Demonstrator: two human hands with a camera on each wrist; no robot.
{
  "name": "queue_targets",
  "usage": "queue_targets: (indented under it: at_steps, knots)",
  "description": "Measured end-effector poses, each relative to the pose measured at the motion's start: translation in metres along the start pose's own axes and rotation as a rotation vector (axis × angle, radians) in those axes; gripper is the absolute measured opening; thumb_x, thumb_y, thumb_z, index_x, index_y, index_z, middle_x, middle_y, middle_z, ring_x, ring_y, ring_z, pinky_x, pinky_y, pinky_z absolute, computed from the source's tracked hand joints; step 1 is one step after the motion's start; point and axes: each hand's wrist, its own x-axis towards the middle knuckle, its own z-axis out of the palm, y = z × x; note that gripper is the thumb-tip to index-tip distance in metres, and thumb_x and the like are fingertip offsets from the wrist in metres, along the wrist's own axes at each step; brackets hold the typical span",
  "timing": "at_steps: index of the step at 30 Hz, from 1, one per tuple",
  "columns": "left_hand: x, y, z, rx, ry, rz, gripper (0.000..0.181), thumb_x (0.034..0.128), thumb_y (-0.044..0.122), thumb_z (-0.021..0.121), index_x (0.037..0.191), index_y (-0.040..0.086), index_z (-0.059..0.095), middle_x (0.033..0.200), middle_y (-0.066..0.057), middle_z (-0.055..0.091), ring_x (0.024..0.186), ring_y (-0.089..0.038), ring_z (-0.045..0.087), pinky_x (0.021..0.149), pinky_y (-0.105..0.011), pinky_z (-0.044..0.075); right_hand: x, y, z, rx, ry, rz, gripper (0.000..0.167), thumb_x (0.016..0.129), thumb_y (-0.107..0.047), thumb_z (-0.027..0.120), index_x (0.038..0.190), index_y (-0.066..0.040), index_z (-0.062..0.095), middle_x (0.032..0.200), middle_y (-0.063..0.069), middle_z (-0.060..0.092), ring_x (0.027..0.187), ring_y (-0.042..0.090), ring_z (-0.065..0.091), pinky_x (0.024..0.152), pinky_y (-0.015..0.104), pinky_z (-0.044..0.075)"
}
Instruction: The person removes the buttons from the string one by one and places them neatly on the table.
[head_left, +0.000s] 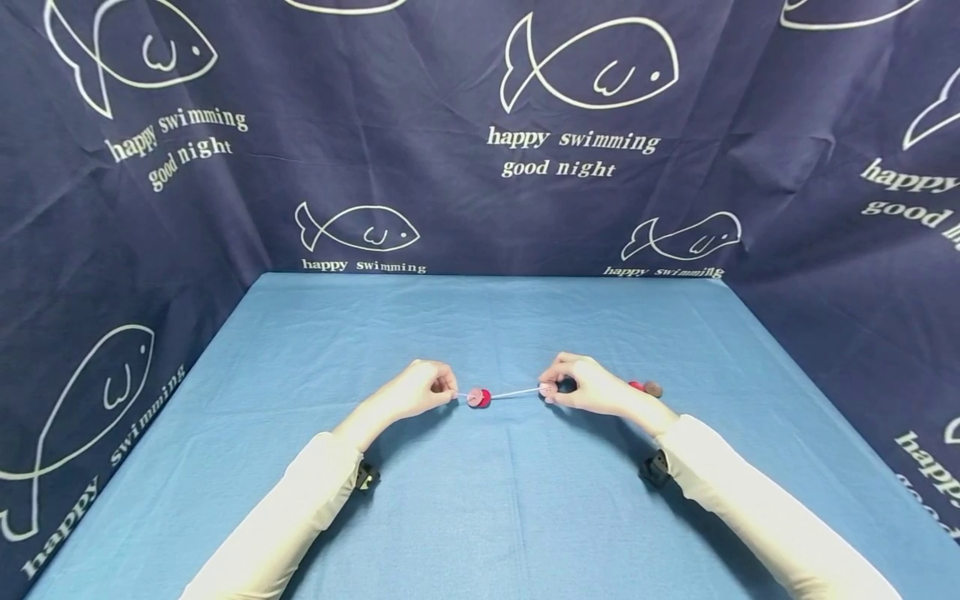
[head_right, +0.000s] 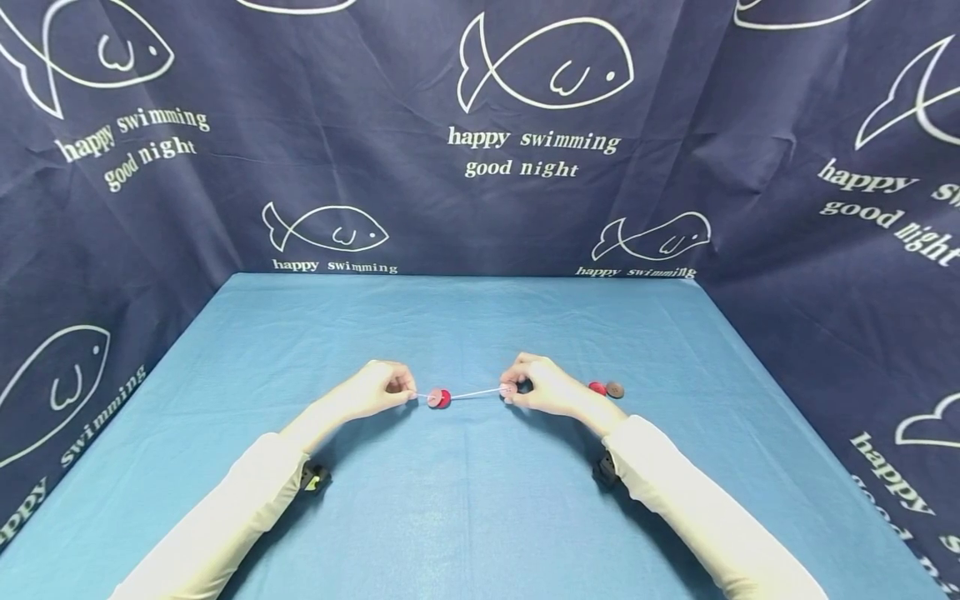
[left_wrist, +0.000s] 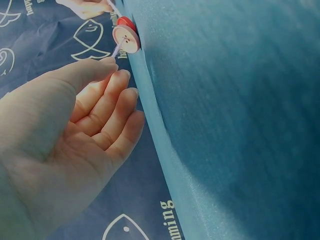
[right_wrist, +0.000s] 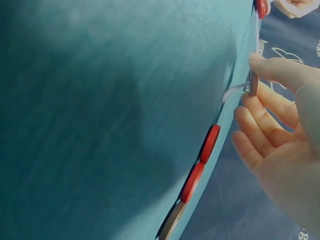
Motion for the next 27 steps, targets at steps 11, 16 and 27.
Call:
queue_targets:
  at_steps: [11,16,27]
  knots:
    - [0.0004,-0.0001,0.0,-0.012,-0.006,-0.004,0.008,0.0845,0.008,0.065,0.077,0.01,0.065,0.069,0.004,0.062,0.061,-0.002,0.051,0.058,-0.017,0.044,-0.0047,0.0033,-0.0032,-0.002,0.021,0.002,0.018,0.08,-0.011,0.072,0.096,-0.004,0.071,0.082,0.003,0.06,0.076,0.02,0.06,0.075,0.039,0.049]
    - [0.0011,-0.0005,0.0,-0.005,-0.004,0.0,0.008,0.0842,0.008,0.065,0.077,0.011,0.064,0.068,0.004,0.061,0.061,-0.001,0.051,0.059,-0.017,0.044,-0.0062,0.0042,-0.0056,-0.008,0.01,0.026,0.019,0.08,-0.013,0.071,0.098,-0.005,0.07,0.084,0.0,0.061,0.076,0.018,0.06,0.075,0.039,0.049]
    - [0.0008,-0.0026,0.0013,0.01,-0.003,0.011,0.007,0.0843,0.009,0.065,0.077,0.011,0.064,0.068,0.005,0.061,0.062,-0.001,0.051,0.059,-0.017,0.044,-0.0102,0.0069,-0.0092,-0.024,-0.002,0.046,0.02,0.08,-0.01,0.071,0.099,-0.007,0.069,0.09,0.001,0.061,0.081,0.02,0.059,0.077,0.035,0.048]
